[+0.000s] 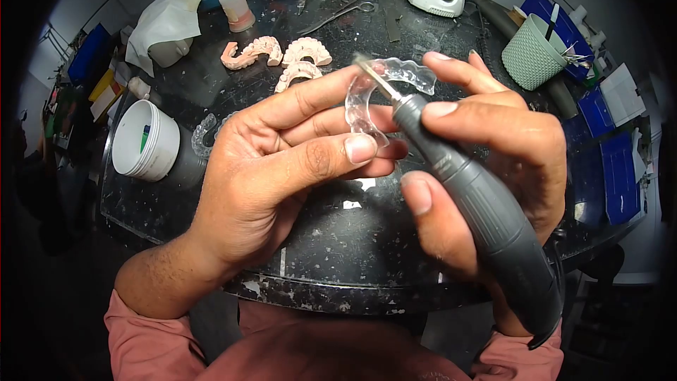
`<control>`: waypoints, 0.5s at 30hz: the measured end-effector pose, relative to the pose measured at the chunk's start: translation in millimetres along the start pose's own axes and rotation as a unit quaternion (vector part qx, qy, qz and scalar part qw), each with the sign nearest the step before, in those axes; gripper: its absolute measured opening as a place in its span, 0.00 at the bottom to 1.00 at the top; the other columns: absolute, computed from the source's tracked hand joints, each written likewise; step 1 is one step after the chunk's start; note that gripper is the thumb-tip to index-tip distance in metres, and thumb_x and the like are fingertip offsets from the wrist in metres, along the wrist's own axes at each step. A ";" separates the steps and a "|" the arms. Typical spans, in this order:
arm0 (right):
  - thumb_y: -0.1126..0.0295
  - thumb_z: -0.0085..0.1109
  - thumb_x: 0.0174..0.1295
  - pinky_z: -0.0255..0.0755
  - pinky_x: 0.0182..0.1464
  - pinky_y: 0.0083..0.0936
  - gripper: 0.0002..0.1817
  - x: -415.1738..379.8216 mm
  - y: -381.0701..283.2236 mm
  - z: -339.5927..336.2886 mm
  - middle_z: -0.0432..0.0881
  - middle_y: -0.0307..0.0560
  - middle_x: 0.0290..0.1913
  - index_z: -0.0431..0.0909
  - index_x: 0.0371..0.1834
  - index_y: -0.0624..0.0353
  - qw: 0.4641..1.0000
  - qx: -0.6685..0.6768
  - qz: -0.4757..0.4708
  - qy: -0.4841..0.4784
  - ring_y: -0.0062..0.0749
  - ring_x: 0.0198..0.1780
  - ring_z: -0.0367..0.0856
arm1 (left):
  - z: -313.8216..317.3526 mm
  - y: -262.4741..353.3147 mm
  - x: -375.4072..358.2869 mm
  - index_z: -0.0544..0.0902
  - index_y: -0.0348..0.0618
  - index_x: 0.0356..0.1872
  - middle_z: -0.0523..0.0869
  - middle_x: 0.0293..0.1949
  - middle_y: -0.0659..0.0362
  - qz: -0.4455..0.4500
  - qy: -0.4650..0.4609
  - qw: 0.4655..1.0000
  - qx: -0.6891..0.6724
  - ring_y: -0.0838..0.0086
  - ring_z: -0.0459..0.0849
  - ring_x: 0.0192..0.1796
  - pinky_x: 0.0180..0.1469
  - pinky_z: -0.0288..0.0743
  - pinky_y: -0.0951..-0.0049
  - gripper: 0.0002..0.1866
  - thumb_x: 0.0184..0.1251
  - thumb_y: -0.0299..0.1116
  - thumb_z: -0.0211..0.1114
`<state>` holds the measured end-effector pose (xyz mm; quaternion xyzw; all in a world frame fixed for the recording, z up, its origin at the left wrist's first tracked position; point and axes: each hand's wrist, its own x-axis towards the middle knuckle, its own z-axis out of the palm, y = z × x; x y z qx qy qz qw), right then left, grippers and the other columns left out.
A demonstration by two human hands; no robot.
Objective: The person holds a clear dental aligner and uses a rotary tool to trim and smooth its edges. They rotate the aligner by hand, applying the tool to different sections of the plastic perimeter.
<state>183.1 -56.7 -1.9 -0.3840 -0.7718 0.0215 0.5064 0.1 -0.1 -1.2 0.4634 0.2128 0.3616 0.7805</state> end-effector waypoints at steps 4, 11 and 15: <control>0.67 0.70 0.50 0.52 0.68 0.59 0.22 1.0 -3.7 -4.3 0.82 0.46 0.40 0.72 0.46 0.58 1.000 -0.011 0.011 -0.019 0.54 0.58 0.76 | -0.1 -0.1 0.5 0.65 0.31 0.66 0.81 0.52 0.48 -0.006 -0.005 1.000 -0.006 0.70 0.81 0.53 0.57 0.74 0.71 0.30 0.61 0.23 0.59; 0.68 0.69 0.49 0.52 0.68 0.59 0.22 0.7 -3.5 -3.4 0.82 0.45 0.40 0.72 0.46 0.58 0.999 -0.041 0.009 -0.030 0.53 0.57 0.77 | -2.0 -1.0 1.3 0.65 0.30 0.66 0.82 0.51 0.49 0.003 -0.007 1.000 -0.003 0.70 0.81 0.53 0.57 0.74 0.71 0.29 0.62 0.23 0.58; 0.70 0.69 0.47 0.52 0.68 0.59 0.22 1.7 -3.8 -4.0 0.82 0.44 0.38 0.73 0.46 0.58 1.000 -0.026 0.003 -0.015 0.52 0.56 0.77 | -5.1 -2.3 2.7 0.65 0.31 0.66 0.82 0.50 0.49 0.016 -0.011 1.000 0.010 0.75 0.82 0.45 0.49 0.76 0.77 0.29 0.62 0.23 0.58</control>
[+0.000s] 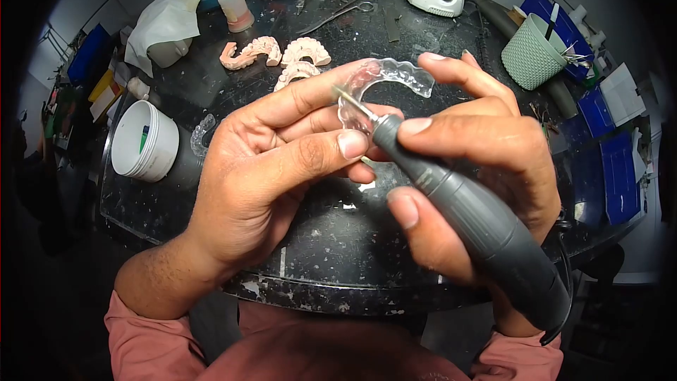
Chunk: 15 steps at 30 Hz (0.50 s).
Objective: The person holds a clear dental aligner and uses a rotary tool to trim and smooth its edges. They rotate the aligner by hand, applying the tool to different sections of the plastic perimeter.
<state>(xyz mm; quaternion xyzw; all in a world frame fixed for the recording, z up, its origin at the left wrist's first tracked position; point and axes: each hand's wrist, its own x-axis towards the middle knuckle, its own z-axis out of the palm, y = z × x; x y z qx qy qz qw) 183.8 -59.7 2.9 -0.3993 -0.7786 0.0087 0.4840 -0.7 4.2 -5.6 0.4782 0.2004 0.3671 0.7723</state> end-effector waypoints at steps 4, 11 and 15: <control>0.69 0.70 0.47 0.52 0.68 0.58 0.22 -1.9 5.1 9.3 0.82 0.43 0.35 0.73 0.46 0.57 0.999 -0.012 -0.015 0.041 0.50 0.54 0.78 | 2.1 0.1 -1.1 0.66 0.31 0.66 0.83 0.49 0.50 0.004 0.015 1.000 0.019 0.80 0.80 0.36 0.41 0.75 0.82 0.29 0.62 0.23 0.59; 0.69 0.69 0.47 0.52 0.68 0.58 0.20 -1.6 -0.5 5.9 0.82 0.44 0.38 0.74 0.44 0.57 0.999 0.013 0.019 0.041 0.51 0.57 0.76 | 2.5 0.8 -0.6 0.66 0.31 0.66 0.83 0.48 0.50 0.008 0.021 0.999 0.028 0.81 0.79 0.34 0.40 0.74 0.84 0.29 0.61 0.23 0.59; 0.69 0.69 0.46 0.52 0.68 0.58 0.20 1.2 -1.5 2.4 0.82 0.44 0.37 0.75 0.43 0.57 1.000 0.004 0.005 0.005 0.51 0.56 0.77 | 3.7 2.1 -0.9 0.66 0.31 0.65 0.83 0.49 0.49 0.010 0.021 0.999 0.024 0.80 0.80 0.36 0.42 0.75 0.83 0.29 0.61 0.23 0.59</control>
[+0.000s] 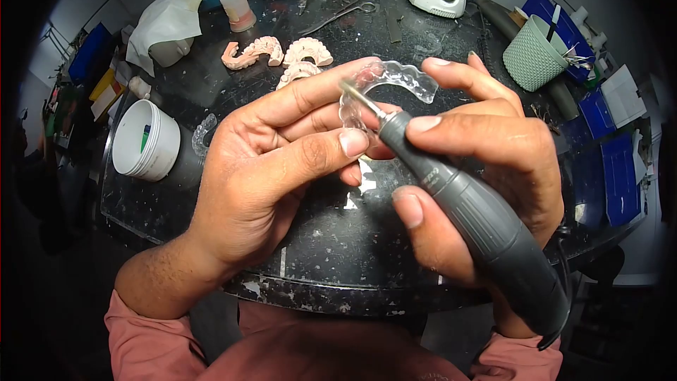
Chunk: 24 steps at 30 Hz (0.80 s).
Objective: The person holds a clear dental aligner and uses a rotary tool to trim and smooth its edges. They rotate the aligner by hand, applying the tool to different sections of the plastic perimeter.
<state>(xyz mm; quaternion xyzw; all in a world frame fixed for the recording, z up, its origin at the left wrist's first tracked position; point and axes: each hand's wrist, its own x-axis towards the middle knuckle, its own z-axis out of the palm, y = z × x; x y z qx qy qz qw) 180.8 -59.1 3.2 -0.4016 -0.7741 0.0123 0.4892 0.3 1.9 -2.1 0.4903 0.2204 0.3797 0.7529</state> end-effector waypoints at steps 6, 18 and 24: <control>0.70 0.69 0.46 0.53 0.68 0.58 0.19 1.4 -1.4 -1.1 0.82 0.43 0.34 0.75 0.42 0.58 1.000 0.000 -0.006 -0.018 0.45 0.51 0.79 | -1.6 -1.4 0.1 0.66 0.31 0.65 0.82 0.50 0.48 0.000 -0.002 1.000 0.000 0.76 0.83 0.41 0.44 0.77 0.81 0.29 0.62 0.23 0.59; 0.64 0.69 0.48 0.51 0.69 0.58 0.18 0.1 -2.3 -3.4 0.80 0.42 0.31 0.75 0.40 0.57 1.000 0.005 0.016 -0.009 0.50 0.55 0.77 | -3.8 -1.8 -0.4 0.66 0.30 0.65 0.82 0.51 0.46 0.021 -0.009 0.999 0.028 0.74 0.84 0.45 0.44 0.76 0.81 0.28 0.62 0.21 0.57; 0.64 0.69 0.50 0.50 0.69 0.58 0.19 -1.6 0.0 -1.5 0.80 0.43 0.34 0.73 0.43 0.58 1.000 0.010 0.007 0.005 0.52 0.58 0.75 | 0.7 0.3 -1.7 0.66 0.30 0.65 0.82 0.50 0.46 0.027 0.001 0.999 0.031 0.76 0.83 0.42 0.46 0.77 0.81 0.28 0.62 0.20 0.57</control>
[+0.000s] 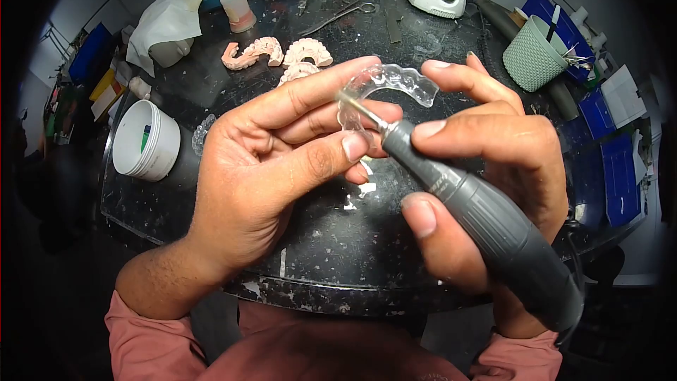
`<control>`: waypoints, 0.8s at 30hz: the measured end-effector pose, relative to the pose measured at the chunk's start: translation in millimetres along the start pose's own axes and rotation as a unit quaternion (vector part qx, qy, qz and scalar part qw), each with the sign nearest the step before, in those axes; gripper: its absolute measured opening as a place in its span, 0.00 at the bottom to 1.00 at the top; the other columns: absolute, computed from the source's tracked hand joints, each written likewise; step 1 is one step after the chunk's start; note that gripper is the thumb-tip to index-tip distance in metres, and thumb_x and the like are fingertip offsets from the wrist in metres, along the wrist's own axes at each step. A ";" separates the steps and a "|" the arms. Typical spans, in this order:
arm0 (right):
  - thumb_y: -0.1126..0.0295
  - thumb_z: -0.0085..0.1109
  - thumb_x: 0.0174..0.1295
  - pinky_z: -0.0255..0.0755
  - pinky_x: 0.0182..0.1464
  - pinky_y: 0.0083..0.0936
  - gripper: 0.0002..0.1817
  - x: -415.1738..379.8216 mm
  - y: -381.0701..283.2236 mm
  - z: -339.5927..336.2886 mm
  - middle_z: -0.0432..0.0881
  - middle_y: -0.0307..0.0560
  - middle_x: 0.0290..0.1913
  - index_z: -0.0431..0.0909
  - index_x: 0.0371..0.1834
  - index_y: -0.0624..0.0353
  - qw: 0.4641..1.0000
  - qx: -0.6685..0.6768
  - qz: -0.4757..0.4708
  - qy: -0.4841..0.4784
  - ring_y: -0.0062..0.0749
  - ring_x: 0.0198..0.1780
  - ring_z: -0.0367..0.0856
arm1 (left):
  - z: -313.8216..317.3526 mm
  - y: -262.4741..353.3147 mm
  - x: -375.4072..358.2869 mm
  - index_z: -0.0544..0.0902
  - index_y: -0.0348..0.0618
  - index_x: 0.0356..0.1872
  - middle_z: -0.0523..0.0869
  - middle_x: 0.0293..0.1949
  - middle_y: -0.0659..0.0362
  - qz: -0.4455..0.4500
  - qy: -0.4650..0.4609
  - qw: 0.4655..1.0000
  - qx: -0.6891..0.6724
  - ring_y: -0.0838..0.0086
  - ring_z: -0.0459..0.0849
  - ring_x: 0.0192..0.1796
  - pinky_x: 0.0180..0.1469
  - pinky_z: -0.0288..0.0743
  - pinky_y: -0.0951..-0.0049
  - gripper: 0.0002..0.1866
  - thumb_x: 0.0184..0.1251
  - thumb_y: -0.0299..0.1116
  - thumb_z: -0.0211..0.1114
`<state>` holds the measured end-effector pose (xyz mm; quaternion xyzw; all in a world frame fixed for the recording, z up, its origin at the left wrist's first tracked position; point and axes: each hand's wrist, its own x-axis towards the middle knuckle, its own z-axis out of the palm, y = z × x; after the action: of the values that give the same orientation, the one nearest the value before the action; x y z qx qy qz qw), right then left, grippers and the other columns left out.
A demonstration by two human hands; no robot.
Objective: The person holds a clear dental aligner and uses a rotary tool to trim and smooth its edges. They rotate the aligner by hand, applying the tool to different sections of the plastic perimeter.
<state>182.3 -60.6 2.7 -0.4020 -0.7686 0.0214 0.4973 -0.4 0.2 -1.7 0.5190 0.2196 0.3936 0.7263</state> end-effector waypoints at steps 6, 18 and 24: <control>0.69 0.68 0.50 0.53 0.68 0.59 0.21 -0.7 -0.3 2.1 0.81 0.46 0.38 0.70 0.46 0.58 1.000 -0.011 -0.002 -0.004 0.53 0.58 0.76 | 2.0 1.0 0.2 0.67 0.29 0.64 0.82 0.50 0.47 -0.018 0.006 1.000 -0.022 0.76 0.83 0.39 0.47 0.78 0.79 0.28 0.61 0.21 0.58; 0.72 0.67 0.50 0.54 0.67 0.59 0.22 -2.2 4.4 5.7 0.80 0.50 0.43 0.68 0.48 0.60 1.000 -0.004 -0.016 0.013 0.54 0.56 0.78 | 1.1 -1.0 1.6 0.67 0.28 0.64 0.83 0.45 0.53 -0.028 0.013 0.999 -0.039 0.77 0.83 0.42 0.48 0.79 0.78 0.25 0.68 0.30 0.55; 0.71 0.67 0.53 0.56 0.68 0.54 0.23 -2.7 5.8 6.6 0.78 0.51 0.44 0.67 0.50 0.61 0.999 -0.012 -0.023 0.024 0.54 0.56 0.78 | -3.3 -4.1 2.5 0.66 0.29 0.64 0.82 0.47 0.50 -0.038 -0.031 0.994 -0.094 0.72 0.83 0.46 0.52 0.79 0.71 0.25 0.75 0.39 0.48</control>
<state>181.1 -56.0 -5.1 -0.3904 -0.7654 -0.0089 0.5115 0.1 3.5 -6.5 0.4514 0.1790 0.3682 0.7929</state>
